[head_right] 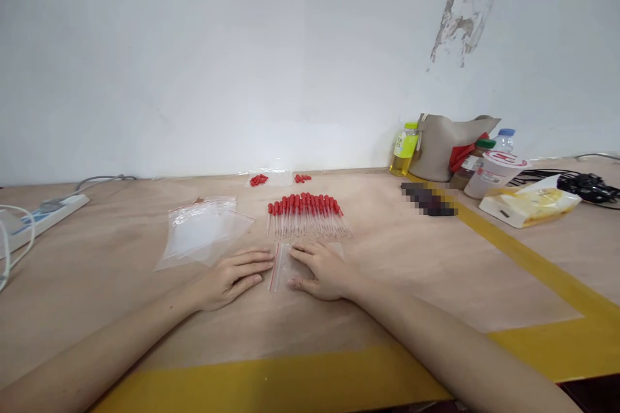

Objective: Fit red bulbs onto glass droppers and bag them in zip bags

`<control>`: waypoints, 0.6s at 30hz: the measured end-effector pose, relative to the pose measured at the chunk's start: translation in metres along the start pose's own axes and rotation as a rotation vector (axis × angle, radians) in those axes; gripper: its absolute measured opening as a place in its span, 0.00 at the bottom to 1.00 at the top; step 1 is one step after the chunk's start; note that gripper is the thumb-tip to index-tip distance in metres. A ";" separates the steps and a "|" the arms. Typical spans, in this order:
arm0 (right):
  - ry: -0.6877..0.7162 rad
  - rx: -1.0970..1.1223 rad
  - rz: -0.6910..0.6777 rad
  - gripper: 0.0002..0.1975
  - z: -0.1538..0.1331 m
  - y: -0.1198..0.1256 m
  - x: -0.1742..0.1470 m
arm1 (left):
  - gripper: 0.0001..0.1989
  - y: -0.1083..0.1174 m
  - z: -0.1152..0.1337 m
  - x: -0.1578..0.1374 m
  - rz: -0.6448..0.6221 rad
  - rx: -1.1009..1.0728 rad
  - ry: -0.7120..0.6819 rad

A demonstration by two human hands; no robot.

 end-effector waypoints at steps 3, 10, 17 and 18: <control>0.028 0.019 -0.026 0.31 0.004 -0.003 0.002 | 0.18 0.003 0.004 0.003 -0.071 -0.008 -0.048; 0.089 0.098 -0.030 0.33 0.006 -0.003 0.008 | 0.23 0.007 0.015 0.011 -0.247 -0.020 -0.154; 0.066 0.117 -0.005 0.34 0.019 0.001 0.001 | 0.21 0.008 0.017 0.007 -0.273 0.041 -0.111; 0.059 0.116 0.010 0.34 0.021 0.002 -0.001 | 0.21 0.008 0.016 0.007 -0.258 0.042 -0.105</control>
Point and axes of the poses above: each hand's wrist, its own x-axis towards the middle knuckle, its own y-axis out of the back of the hand, z = x × y, the point moved 2 cm from there along x, towards the middle knuckle, and after that the axes turned 10 degrees about -x, right-handed, at the moved point
